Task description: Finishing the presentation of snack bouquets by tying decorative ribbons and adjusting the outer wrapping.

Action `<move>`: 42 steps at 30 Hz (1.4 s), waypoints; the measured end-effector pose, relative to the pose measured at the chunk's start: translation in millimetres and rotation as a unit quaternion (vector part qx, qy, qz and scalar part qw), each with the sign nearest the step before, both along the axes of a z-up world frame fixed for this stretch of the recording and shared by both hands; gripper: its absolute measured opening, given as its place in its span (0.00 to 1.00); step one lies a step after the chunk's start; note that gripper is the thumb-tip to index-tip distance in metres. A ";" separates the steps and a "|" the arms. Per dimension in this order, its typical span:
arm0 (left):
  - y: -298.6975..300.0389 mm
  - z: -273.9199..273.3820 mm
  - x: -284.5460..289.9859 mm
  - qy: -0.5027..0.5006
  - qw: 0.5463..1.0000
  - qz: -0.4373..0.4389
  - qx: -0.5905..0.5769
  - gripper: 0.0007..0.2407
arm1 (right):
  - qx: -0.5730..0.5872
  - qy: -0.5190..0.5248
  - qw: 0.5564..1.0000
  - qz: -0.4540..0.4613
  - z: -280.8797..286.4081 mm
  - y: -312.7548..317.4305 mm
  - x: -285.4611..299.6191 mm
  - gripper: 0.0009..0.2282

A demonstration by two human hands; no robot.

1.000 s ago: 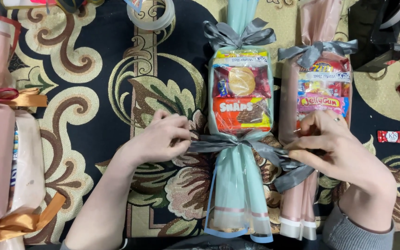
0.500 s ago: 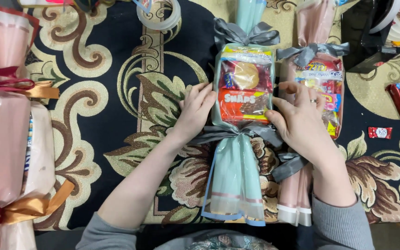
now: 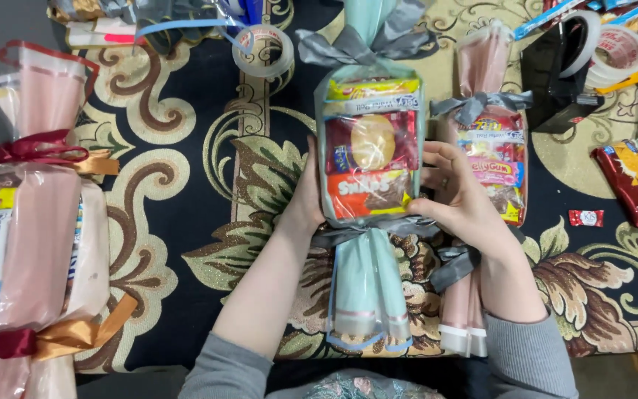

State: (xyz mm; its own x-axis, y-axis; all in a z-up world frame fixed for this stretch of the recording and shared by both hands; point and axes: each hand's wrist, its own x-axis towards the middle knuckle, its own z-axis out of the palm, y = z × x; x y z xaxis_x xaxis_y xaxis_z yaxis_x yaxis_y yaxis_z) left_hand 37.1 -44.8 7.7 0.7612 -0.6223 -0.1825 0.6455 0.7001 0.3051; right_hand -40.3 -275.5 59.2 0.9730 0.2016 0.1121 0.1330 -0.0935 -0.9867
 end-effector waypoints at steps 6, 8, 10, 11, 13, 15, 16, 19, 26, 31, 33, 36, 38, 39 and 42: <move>-3.5 31.3 -21.2 0.136 0.983 -0.040 -0.114 0.35 | 0.197 0.133 0.964 -0.122 18.9 9.9 15.8 0.19; -4.0 48.8 -25.9 0.139 0.983 -0.038 -0.115 0.34 | 0.203 0.176 0.957 -0.111 49.4 33.9 21.2 0.27; -4.6 58.4 -29.5 0.144 0.982 -0.038 -0.117 0.32 | 0.208 0.222 0.947 -0.101 65.4 50.5 21.9 0.36; -4.4 60.4 -29.8 0.136 0.983 -0.036 -0.122 0.31 | 0.254 0.228 0.928 -0.148 67.0 55.8 20.7 0.29; -0.5 65.5 -30.7 0.129 0.983 -0.041 -0.122 0.31 | 0.304 0.232 0.902 -0.200 59.3 63.4 21.0 0.22; 0.8 71.1 -31.3 0.151 0.976 -0.059 -0.144 0.33 | 0.317 0.179 0.913 -0.186 41.8 61.9 28.1 0.32; 2.9 71.3 -28.7 0.151 0.976 -0.059 -0.144 0.33 | 0.317 0.179 0.913 -0.185 28.7 56.7 28.8 0.32; 6.2 65.1 -23.0 0.115 0.984 -0.056 -0.124 0.33 | 0.292 0.205 0.910 -0.211 19.4 36.0 21.0 0.25; 11.7 44.6 -3.7 -0.041 0.998 -0.014 -0.036 0.36 | -0.235 0.114 0.899 -0.351 47.7 -79.0 -7.0 0.18; 13.4 33.2 2.7 -0.059 0.998 0.026 -0.014 0.35 | -0.113 0.241 0.926 -0.267 22.7 -95.0 3.4 0.21; 13.7 32.9 1.4 -0.035 0.998 0.001 -0.043 0.35 | -0.155 0.290 0.914 -0.239 30.7 -99.4 18.0 0.23; 9.9 51.4 -3.7 0.018 0.999 -0.007 0.029 0.37 | -0.396 0.300 0.847 -0.190 49.8 -112.4 30.8 0.33; 10.5 52.5 -4.5 0.006 0.999 0.000 0.036 0.37 | -0.369 0.190 0.880 -0.230 66.1 -96.2 38.1 0.25; 9.9 53.9 -3.9 -0.008 0.999 0.003 0.042 0.37 | -0.335 0.078 0.899 -0.273 74.9 -89.0 41.8 0.17; 12.5 48.4 -4.9 -0.012 1.000 0.004 0.000 0.35 | 0.174 0.170 0.900 -0.361 132.6 19.9 47.3 0.12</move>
State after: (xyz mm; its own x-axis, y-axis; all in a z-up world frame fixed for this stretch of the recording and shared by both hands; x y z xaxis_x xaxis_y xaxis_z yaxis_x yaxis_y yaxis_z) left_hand 32.2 -32.2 56.1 0.7708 -0.6156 -0.1643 0.6319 0.7058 0.3203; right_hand 7.0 -255.6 191.8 0.8265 -0.4868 -0.2829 -0.1533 0.2889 -0.9450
